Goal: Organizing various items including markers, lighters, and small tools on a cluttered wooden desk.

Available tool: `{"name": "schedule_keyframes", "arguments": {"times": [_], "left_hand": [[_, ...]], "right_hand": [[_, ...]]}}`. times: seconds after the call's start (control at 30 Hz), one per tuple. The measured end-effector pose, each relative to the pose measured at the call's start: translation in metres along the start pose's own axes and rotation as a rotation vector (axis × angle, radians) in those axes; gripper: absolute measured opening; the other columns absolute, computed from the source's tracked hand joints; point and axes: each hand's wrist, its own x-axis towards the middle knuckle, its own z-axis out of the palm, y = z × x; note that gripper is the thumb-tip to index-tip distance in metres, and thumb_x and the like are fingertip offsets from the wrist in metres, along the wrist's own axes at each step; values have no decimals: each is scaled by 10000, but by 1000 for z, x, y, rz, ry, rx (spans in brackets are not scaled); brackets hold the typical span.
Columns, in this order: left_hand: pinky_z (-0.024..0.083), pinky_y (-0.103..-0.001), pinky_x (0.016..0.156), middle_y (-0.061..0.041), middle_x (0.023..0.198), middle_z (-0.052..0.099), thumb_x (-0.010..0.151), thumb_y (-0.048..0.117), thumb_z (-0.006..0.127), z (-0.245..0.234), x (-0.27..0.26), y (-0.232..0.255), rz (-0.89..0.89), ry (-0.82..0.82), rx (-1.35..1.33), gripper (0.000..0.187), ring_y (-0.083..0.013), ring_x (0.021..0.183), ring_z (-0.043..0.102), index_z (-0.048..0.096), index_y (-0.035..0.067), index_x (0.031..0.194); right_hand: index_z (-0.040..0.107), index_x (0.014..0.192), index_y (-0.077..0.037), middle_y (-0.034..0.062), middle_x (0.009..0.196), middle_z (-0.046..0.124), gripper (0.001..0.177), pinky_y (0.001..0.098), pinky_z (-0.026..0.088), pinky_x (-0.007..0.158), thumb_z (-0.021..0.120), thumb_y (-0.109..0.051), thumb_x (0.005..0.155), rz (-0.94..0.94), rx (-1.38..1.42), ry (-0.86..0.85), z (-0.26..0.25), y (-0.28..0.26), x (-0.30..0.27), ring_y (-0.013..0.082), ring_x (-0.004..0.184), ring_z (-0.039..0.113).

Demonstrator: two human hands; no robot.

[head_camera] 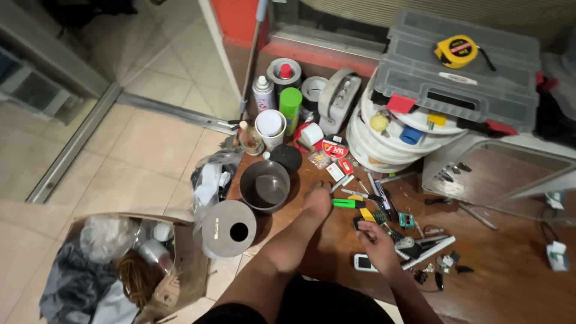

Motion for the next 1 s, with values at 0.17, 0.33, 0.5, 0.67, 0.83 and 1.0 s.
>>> {"name": "schedule_keyframes", "arguments": {"times": [0.17, 0.33, 0.5, 0.67, 0.83, 1.0], "left_hand": [[492, -501, 978, -186, 1213, 653, 899, 101, 598, -13, 1, 0, 26, -63, -9, 221, -393, 1176, 601, 637, 92, 1116], [495, -512, 940, -247, 1197, 622, 822, 124, 712, -13, -14, -12, 20, -73, -138, 281, -453, 1091, 597, 641, 70, 1088], [554, -383, 682, -187, 850, 707, 869, 196, 759, 14, -39, -33, -88, -200, -691, 256, -262, 745, 684, 618, -5, 943], [557, -275, 664, -18, 874, 681, 881, 131, 730, 32, -67, -31, -34, -361, -1078, 159, -109, 766, 647, 620, 54, 967], [470, -256, 573, -21, 763, 653, 970, 205, 730, 8, -102, -16, -146, -522, -1048, 189, -106, 644, 593, 634, 44, 950], [507, -220, 597, 6, 791, 683, 961, 212, 696, 22, -114, -9, -85, -419, -1109, 140, -73, 677, 641, 670, 76, 981]], "right_hand": [[663, 1217, -21, 68, 1095, 762, 305, 281, 542, 892, 706, -81, 922, 49, -58, -3, 10, -20, -2, 148, 1010, 711], [674, 1197, -2, 84, 1063, 760, 298, 288, 559, 873, 719, -78, 912, -41, -5, -8, 25, -4, 8, 161, 980, 716], [669, 1203, -25, 58, 1078, 760, 320, 281, 562, 894, 737, -78, 895, -35, -100, -1, 42, -39, 3, 141, 1001, 725], [664, 1193, -7, 69, 1080, 759, 317, 297, 553, 907, 738, -50, 888, -69, 39, -39, 47, -40, -12, 152, 1011, 715], [672, 1180, -18, 32, 1097, 775, 290, 267, 547, 920, 693, -56, 894, 0, 180, -18, 37, -18, -47, 121, 1031, 723], [703, 1112, -20, 37, 993, 766, 212, 259, 543, 850, 742, -72, 910, 145, 37, 14, 14, -34, -82, 106, 940, 697]]}}
